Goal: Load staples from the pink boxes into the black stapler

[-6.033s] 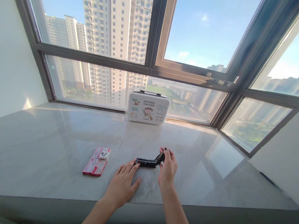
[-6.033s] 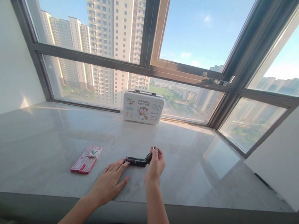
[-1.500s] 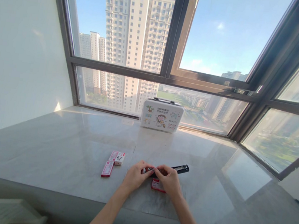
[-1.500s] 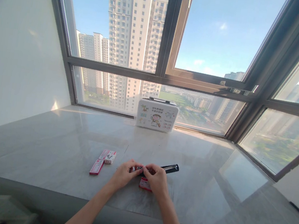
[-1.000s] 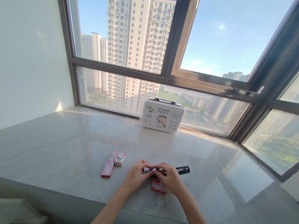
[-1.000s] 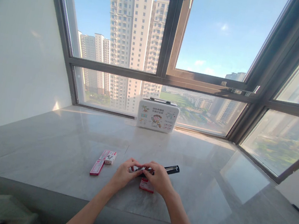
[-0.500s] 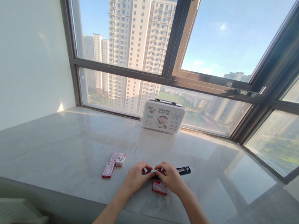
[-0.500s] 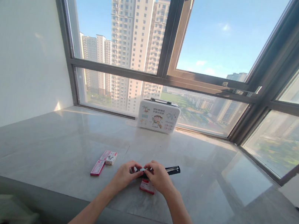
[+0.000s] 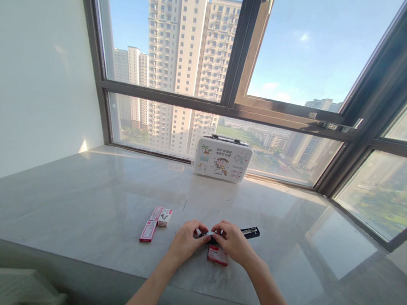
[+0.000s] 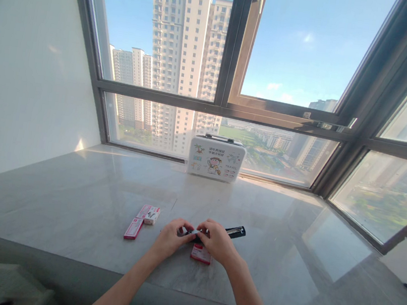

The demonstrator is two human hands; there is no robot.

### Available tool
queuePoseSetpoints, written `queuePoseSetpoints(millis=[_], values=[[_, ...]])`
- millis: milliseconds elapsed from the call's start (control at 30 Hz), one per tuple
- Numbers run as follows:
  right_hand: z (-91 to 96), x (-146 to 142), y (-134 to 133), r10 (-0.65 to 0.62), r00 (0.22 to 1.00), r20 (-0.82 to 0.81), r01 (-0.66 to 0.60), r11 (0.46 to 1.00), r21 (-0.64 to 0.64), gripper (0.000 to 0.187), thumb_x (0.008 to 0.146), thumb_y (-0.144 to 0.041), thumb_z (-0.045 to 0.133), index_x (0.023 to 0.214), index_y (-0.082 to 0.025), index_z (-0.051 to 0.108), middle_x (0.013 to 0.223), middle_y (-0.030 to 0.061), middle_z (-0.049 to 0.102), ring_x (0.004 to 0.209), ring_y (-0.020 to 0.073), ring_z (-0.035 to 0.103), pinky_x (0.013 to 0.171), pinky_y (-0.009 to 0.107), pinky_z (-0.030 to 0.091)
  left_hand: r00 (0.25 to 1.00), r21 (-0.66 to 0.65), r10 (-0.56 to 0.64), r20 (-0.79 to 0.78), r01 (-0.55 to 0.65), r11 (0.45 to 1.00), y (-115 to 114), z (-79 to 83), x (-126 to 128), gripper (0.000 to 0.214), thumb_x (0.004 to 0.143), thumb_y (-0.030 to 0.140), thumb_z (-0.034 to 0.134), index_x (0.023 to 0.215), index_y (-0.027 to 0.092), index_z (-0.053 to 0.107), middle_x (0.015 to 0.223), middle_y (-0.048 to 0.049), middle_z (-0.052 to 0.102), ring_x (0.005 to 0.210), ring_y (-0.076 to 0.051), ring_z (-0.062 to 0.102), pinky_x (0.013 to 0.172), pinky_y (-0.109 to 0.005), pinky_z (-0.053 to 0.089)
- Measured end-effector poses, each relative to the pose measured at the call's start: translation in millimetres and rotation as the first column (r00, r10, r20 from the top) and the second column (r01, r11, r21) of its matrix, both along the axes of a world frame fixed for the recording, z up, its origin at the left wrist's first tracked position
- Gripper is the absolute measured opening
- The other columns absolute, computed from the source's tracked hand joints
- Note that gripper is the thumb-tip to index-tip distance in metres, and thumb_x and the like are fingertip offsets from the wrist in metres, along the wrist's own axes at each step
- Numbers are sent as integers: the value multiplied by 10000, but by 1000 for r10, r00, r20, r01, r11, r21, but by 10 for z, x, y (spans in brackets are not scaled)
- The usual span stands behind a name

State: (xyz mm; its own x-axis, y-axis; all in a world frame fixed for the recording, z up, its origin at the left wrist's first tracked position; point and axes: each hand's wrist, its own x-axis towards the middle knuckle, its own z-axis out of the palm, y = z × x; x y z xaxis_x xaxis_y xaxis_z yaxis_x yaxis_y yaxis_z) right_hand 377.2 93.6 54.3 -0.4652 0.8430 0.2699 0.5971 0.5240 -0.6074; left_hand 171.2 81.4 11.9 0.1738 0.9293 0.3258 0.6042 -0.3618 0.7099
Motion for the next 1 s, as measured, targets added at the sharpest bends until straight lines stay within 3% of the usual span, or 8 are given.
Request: queuePoseSetpoints(millis=[267, 367, 533, 633, 700, 733, 867, 1000], values=[[0, -4, -114, -182, 981, 60, 178, 982, 63, 147, 877, -305, 615, 858, -202, 719, 787, 20, 626, 704, 154, 542, 658, 255, 353, 995, 36, 53, -85, -50, 998, -40, -2, 42, 338, 753, 541, 723, 981, 292, 707, 1005, -21, 655, 1029, -251, 557, 870, -346, 372], [17, -22, -198, -147, 986, 76, 146, 989, 24, 175, 885, -338, 601, 892, -215, 725, 732, 9, 626, 677, 156, 537, 624, 259, 329, 992, 40, 54, -110, -50, 998, -41, 2, 41, 331, 790, 565, 680, 979, 294, 703, 1003, -20, 652, 1018, -244, 556, 861, -340, 368], [-198, 187, -383, -236, 959, -154, 220, 969, -113, 357, 906, -477, 556, 1042, -180, 700, 683, 8, 602, 626, 152, 521, 585, 253, 354, 988, 40, 44, -146, -38, 998, -39, 2, 33, 344, 810, 574, 662, 1015, 300, 696, 1016, -15, 650, 1015, -236, 554, 865, -332, 365], [-373, 566, -472, -434, 856, -280, 302, 860, -411, 510, 857, -629, 564, 986, -149, 681, 636, -2, 552, 487, 111, 434, 450, 233, 300, 987, 27, 33, -159, -29, 999, -45, 11, 35, 349, 798, 555, 685, 1048, 312, 697, 1028, -13, 651, 1015, -235, 551, 884, -340, 357], [-393, 811, -489, -554, 765, -329, 293, 754, -587, 611, 812, -690, 587, 1123, -167, 637, 677, -9, 559, 415, 78, 361, 374, 215, 213, 985, 15, 16, -173, -14, 1000, -54, 27, 38, 343, 801, 557, 681, 1052, 325, 704, 1043, -11, 652, 1021, -233, 549, 891, -343, 352], [-365, 899, -479, -569, 736, -367, 263, 740, -619, 641, 798, -697, 605, 1181, -183, 613, 722, -4, 574, 412, 69, 353, 363, 206, 188, 984, 12, 6, -178, -4, 1000, -61, 37, 39, 337, 803, 560, 676, 1051, 334, 709, 1053, -8, 652, 1025, -232, 547, 894, -343, 349], [-102, 896, -319, -419, 778, -468, 121, 831, -543, 680, 743, -663, 695, 1211, -174, 631, 802, 17, 600, 454, 53, 349, 389, 201, 189, 981, 5, -23, -194, 24, 1000, -92, 78, 41, 332, 813, 577, 656, 1057, 360, 718, 1078, -2, 651, 1049, -233, 540, 894, -345, 342], [111, 515, -121, -252, 907, -337, 123, 925, -360, 574, 739, -619, 707, 1047, -134, 711, 720, 8, 600, 522, 85, 392, 459, 221, 256, 975, -12, -21, -220, 19, 1000, -109, 99, 42, 323, 830, 584, 625, 1047, 366, 725, 1088, -1, 648, 1068, -231, 533, 889, -341, 340]])
